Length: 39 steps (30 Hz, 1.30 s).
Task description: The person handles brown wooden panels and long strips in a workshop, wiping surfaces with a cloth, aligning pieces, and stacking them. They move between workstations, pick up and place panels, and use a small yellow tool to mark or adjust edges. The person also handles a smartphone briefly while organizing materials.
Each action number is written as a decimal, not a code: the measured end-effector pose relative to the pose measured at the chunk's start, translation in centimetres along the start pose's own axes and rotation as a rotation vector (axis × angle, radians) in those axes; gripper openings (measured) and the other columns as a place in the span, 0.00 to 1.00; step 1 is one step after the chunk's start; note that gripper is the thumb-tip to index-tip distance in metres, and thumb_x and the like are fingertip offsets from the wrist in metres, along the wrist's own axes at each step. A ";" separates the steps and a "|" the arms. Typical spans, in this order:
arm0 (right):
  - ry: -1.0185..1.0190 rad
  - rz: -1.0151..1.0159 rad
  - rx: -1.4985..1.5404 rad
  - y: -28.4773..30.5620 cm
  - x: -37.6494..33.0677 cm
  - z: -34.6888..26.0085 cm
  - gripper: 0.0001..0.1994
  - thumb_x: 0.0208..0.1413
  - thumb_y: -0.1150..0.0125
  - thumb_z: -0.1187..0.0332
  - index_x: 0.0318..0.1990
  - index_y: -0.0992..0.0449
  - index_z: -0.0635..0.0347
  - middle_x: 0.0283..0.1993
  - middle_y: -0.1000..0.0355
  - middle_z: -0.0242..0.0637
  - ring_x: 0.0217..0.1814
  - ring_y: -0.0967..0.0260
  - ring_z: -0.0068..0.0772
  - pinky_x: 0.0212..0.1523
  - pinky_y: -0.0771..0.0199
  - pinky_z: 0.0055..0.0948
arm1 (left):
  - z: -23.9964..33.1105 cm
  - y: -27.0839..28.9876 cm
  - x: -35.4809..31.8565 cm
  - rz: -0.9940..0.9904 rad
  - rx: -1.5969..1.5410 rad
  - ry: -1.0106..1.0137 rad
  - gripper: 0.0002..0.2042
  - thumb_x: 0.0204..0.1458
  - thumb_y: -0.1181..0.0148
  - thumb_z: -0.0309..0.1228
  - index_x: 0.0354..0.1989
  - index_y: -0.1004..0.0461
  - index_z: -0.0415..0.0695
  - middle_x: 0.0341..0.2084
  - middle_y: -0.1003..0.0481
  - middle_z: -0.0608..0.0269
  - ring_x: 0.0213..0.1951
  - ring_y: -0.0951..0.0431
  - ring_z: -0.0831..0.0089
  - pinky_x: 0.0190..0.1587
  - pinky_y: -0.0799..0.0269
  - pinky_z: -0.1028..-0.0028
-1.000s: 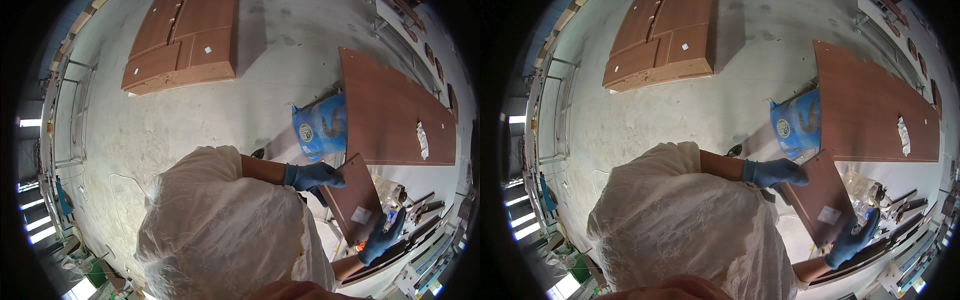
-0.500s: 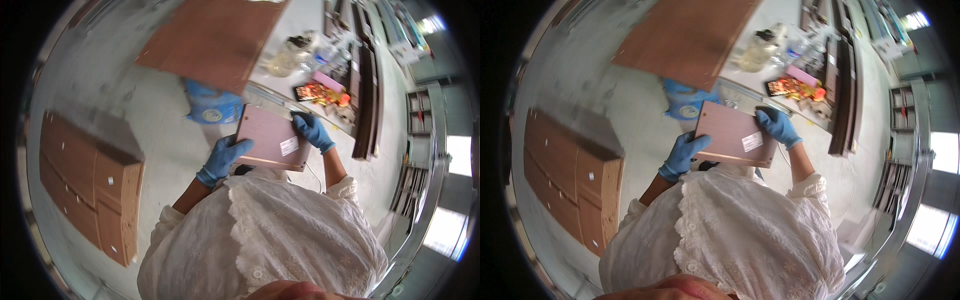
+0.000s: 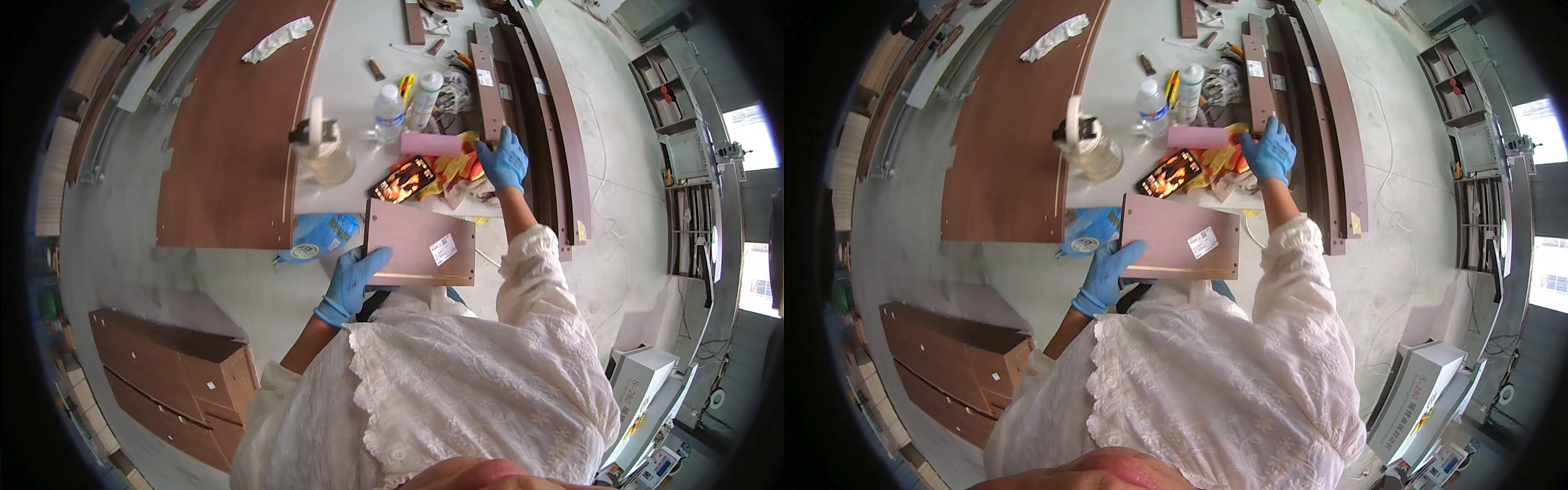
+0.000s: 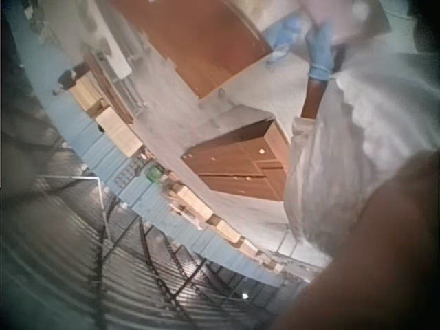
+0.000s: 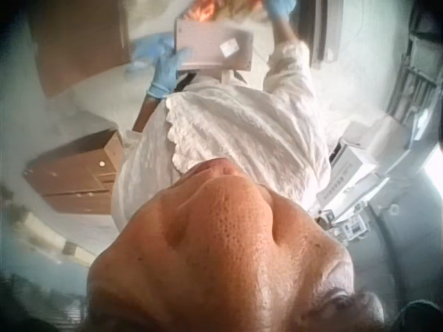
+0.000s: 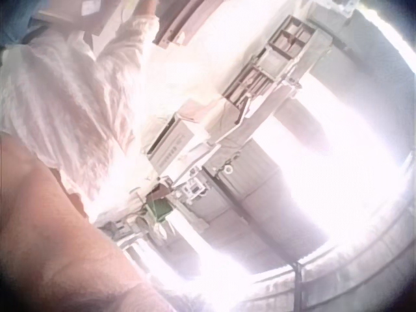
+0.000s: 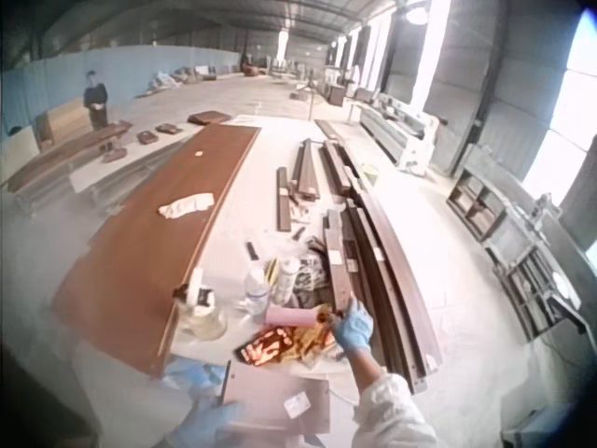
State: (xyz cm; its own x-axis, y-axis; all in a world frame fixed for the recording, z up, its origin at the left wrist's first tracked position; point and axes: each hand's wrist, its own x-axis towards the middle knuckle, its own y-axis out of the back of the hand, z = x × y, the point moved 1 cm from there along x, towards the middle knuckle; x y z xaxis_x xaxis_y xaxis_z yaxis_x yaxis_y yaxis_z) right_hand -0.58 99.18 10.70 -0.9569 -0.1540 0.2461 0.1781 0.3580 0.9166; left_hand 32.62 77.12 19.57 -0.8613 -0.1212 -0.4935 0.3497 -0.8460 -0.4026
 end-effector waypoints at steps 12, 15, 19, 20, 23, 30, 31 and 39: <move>-0.189 -0.221 0.136 -5.5 8.9 3.7 0.35 0.52 0.33 0.46 0.63 0.36 0.55 0.56 0.27 0.54 0.55 0.25 0.60 0.54 0.25 0.51 | 2.6 -5.3 6.1 0.085 -0.059 0.145 0.20 0.60 0.39 0.35 0.56 0.27 0.35 0.45 0.21 0.55 0.42 0.17 0.65 0.40 0.14 0.64; -0.114 -0.186 0.230 -5.6 8.3 5.5 0.32 0.60 0.43 0.45 0.65 0.35 0.56 0.59 0.27 0.56 0.58 0.27 0.61 0.56 0.26 0.52 | 2.8 -6.0 7.4 0.058 -0.031 0.139 0.21 0.60 0.41 0.34 0.57 0.28 0.34 0.45 0.22 0.54 0.43 0.17 0.65 0.41 0.15 0.65; -0.177 0.006 0.235 -4.7 5.7 9.1 0.25 0.64 0.51 0.55 0.65 0.33 0.56 0.63 0.30 0.58 0.61 0.30 0.62 0.60 0.29 0.51 | 3.1 -6.5 8.2 0.062 0.059 0.069 0.18 0.60 0.38 0.35 0.53 0.23 0.36 0.41 0.20 0.58 0.41 0.17 0.69 0.40 0.16 0.68; -0.255 -0.180 0.109 -4.7 4.7 10.1 0.27 0.61 0.47 0.57 0.66 0.33 0.57 0.64 0.32 0.59 0.61 0.30 0.62 0.60 0.29 0.51 | 3.2 -6.6 8.3 0.071 0.068 0.062 0.17 0.60 0.38 0.35 0.52 0.23 0.36 0.41 0.20 0.58 0.42 0.17 0.69 0.41 0.17 0.68; -0.353 -0.309 0.147 -4.9 3.3 12.1 0.29 0.57 0.43 0.59 0.66 0.35 0.59 0.63 0.31 0.61 0.62 0.30 0.63 0.60 0.28 0.52 | 3.9 -6.8 8.2 0.061 0.196 -0.070 0.16 0.61 0.40 0.34 0.51 0.22 0.35 0.40 0.20 0.58 0.42 0.18 0.69 0.44 0.19 0.69; -0.249 -0.414 0.077 -5.6 3.5 13.3 0.35 0.53 0.38 0.58 0.68 0.39 0.58 0.62 0.31 0.60 0.61 0.30 0.63 0.59 0.27 0.53 | 5.5 -8.6 9.0 0.184 0.362 -0.232 0.15 0.62 0.41 0.34 0.49 0.21 0.34 0.41 0.21 0.60 0.42 0.20 0.73 0.46 0.24 0.70; -0.251 -0.409 0.044 -5.6 3.4 13.2 0.36 0.53 0.37 0.58 0.69 0.40 0.58 0.62 0.31 0.60 0.61 0.29 0.63 0.59 0.27 0.53 | 5.5 -9.2 9.5 0.230 0.361 -0.243 0.14 0.62 0.40 0.34 0.49 0.22 0.35 0.42 0.22 0.59 0.42 0.20 0.74 0.46 0.24 0.71; -0.315 -0.417 0.053 -3.5 4.1 11.5 0.39 0.50 0.33 0.63 0.69 0.41 0.62 0.58 0.28 0.60 0.59 0.27 0.60 0.58 0.25 0.50 | 3.1 -14.4 17.9 0.071 -0.110 -0.262 0.19 0.59 0.37 0.35 0.56 0.28 0.41 0.47 0.25 0.59 0.49 0.22 0.69 0.50 0.20 0.64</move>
State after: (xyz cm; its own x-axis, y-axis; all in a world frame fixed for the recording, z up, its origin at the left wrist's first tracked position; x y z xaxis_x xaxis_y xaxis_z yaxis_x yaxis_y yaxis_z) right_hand -7.77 107.89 4.89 -0.9682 -0.0117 -0.2501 -0.2363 0.3729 0.8973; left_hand 11.00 85.55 18.93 -0.8939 -0.3205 -0.3134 0.4383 -0.7711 -0.4618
